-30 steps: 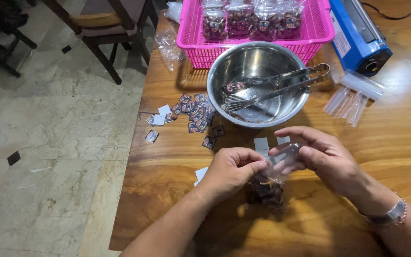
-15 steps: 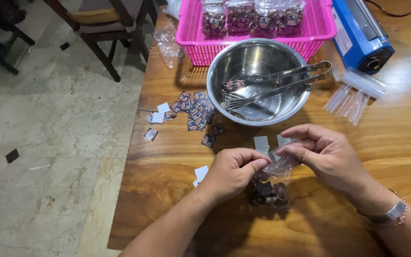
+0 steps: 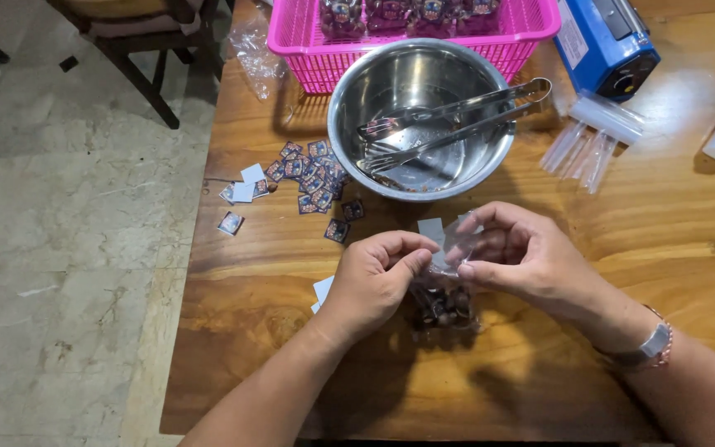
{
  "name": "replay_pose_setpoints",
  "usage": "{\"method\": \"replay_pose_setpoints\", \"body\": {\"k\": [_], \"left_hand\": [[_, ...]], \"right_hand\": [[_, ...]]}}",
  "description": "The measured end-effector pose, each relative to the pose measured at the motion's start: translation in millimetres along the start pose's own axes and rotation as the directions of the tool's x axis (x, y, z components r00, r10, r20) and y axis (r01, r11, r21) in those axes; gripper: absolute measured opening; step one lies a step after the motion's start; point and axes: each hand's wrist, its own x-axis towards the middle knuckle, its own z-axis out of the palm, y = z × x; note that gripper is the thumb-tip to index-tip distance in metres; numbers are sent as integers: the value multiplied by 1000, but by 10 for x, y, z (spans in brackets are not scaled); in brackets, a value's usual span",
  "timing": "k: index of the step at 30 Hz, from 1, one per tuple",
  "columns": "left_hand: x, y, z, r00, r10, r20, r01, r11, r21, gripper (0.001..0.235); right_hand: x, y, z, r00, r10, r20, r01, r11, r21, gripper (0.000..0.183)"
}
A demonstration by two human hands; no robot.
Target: Filling small plastic bags with snacks using tongs and applying labels.
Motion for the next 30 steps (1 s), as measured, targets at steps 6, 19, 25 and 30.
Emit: {"method": "replay_pose_setpoints", "body": {"k": [6,19,25,30], "left_hand": [[-67,80,24,999,25,-36,-21,994,111,15],[-70,148,-9,994,110,2,-110,986,129,12],[-74,172,-16,990,124,71,-134,980,149,12],[-47,93,2,996,83,21,-85,987,137,9]], "right_hand": [[1,67,8,994,-39,101,44,998,-54,59],[37,181,26,995,-100,-5,99,992,-79,23],[14,154,68,989,-150,1,149,978,-143,14],[-37,43,149,990,-142,-4,140,981,-137,12]]}}
